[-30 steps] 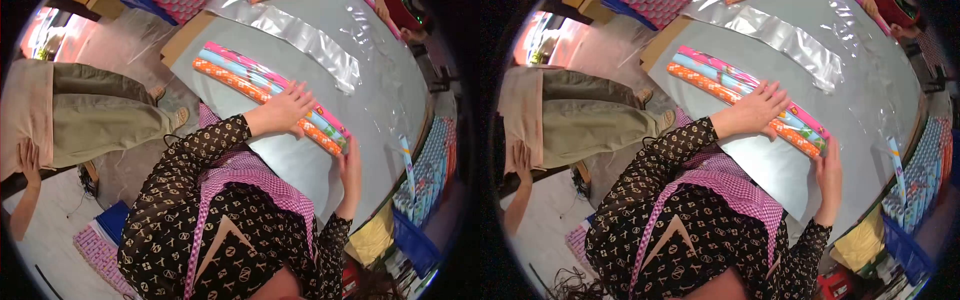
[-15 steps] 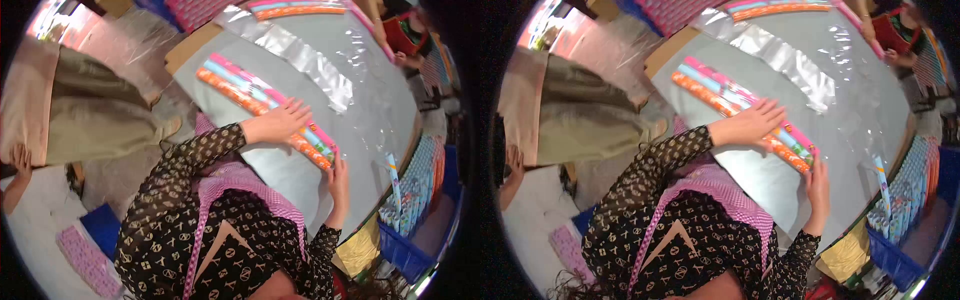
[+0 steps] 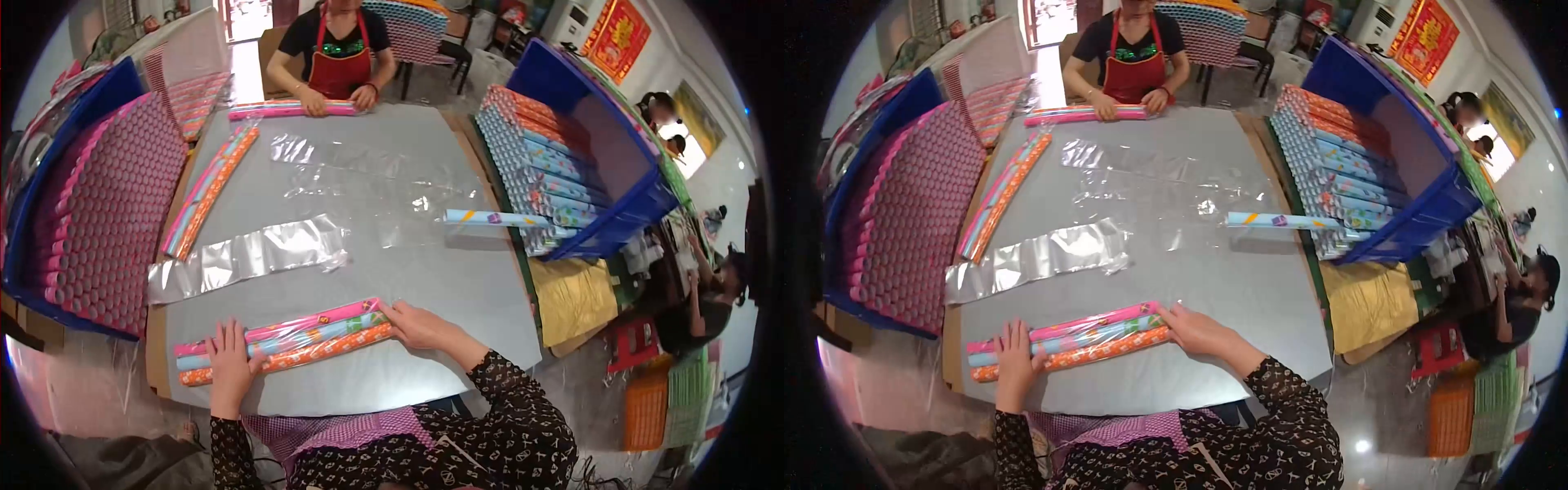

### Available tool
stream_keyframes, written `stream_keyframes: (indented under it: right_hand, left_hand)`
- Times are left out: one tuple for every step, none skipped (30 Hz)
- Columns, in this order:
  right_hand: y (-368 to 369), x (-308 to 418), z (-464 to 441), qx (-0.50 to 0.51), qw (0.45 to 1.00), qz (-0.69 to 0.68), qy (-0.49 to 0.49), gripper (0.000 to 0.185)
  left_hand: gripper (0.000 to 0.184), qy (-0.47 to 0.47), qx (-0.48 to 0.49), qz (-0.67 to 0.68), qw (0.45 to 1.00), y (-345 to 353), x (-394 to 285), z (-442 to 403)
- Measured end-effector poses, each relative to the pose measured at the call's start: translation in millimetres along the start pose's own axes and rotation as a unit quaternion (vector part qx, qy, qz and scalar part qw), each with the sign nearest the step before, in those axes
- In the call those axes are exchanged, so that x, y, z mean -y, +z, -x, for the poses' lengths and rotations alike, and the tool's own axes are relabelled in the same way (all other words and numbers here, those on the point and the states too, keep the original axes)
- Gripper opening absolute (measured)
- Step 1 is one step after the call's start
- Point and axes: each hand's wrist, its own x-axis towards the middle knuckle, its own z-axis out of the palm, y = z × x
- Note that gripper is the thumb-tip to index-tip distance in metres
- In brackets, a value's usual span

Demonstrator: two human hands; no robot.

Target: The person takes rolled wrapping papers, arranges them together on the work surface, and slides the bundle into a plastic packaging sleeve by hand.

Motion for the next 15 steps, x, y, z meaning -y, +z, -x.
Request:
stream_keyframes:
  right_hand:
    - [-3.3,3.6,0.7,0.007,1.0,-0.001,0.003,0.057]
    - [-5.8,5.3,0.9,0.013,1.0,-0.001,0.003,0.057]
    - [-6.2,4.7,0.7,0.011,1.0,0.0,0.004,0.057]
    - [-4.9,3.3,0.9,0.01,1.0,0.001,-0.001,0.058]
    - [-3.5,1.8,0.3,0.01,1.0,0.001,-0.007,0.058]
    - [-1.9,-0.7,-1.0,0.008,1.0,0.002,-0.008,0.058]
    - [0.6,-2.9,-1.7,0.008,1.0,0.005,-0.004,0.059]
    - [3.3,-4.3,-1.5,0.008,1.0,0.006,0.001,0.059]
    - [2.0,-1.9,-0.9,0.006,1.0,0.004,0.002,0.059]
    - [-1.8,1.9,-0.3,0.006,1.0,0.004,0.003,0.06]
    - [-3.3,4.1,0.6,0.006,1.0,0.004,0.004,0.06]
    - [-0.5,2.1,0.2,0.003,1.0,0.002,0.005,0.06]
    - [3.3,-2.2,-0.8,0.004,1.0,0.003,-0.001,0.059]
    - [5.0,-5.0,-0.9,0.004,1.0,0.005,-0.007,0.059]
    - [5.6,-4.3,0.2,-0.002,1.0,0.003,-0.005,0.059]
  left_hand:
    - [0.079,-0.014,0.019,-0.003,1.0,-2.0,-0.2,-0.1]
    - [0.079,-0.011,0.018,-0.002,1.0,-4.2,-1.0,-0.1]
    - [0.079,-0.01,0.02,0.003,1.0,-6.4,-2.0,-0.3]
    - [0.078,-0.011,0.023,0.008,1.0,-7.1,-2.1,-0.1]
    - [0.078,-0.011,0.021,0.008,1.0,-5.3,-0.7,0.0]
    - [0.078,-0.006,0.018,0.003,1.0,-2.8,0.8,-0.4]
    - [0.078,0.0,0.016,-0.001,1.0,-1.8,1.8,-0.2]
    - [0.078,0.001,0.016,-0.003,1.0,-1.9,2.0,0.5]
    - [0.078,-0.005,0.02,-0.002,1.0,-3.6,-0.2,0.6]
    - [0.078,-0.01,0.022,0.0,1.0,-4.9,-1.5,-0.3]
    - [0.078,-0.007,0.022,-0.003,1.0,-4.6,-1.0,-0.7]
    - [0.078,-0.013,0.025,0.007,1.0,-3.2,0.4,-1.1]
    - [0.078,-0.017,0.027,0.016,0.999,-2.5,1.2,-1.6]
    - [0.078,-0.012,0.025,0.014,1.0,-2.4,1.2,-2.1]
    - [0.077,-0.016,0.024,0.024,0.999,-2.2,1.8,-1.8]
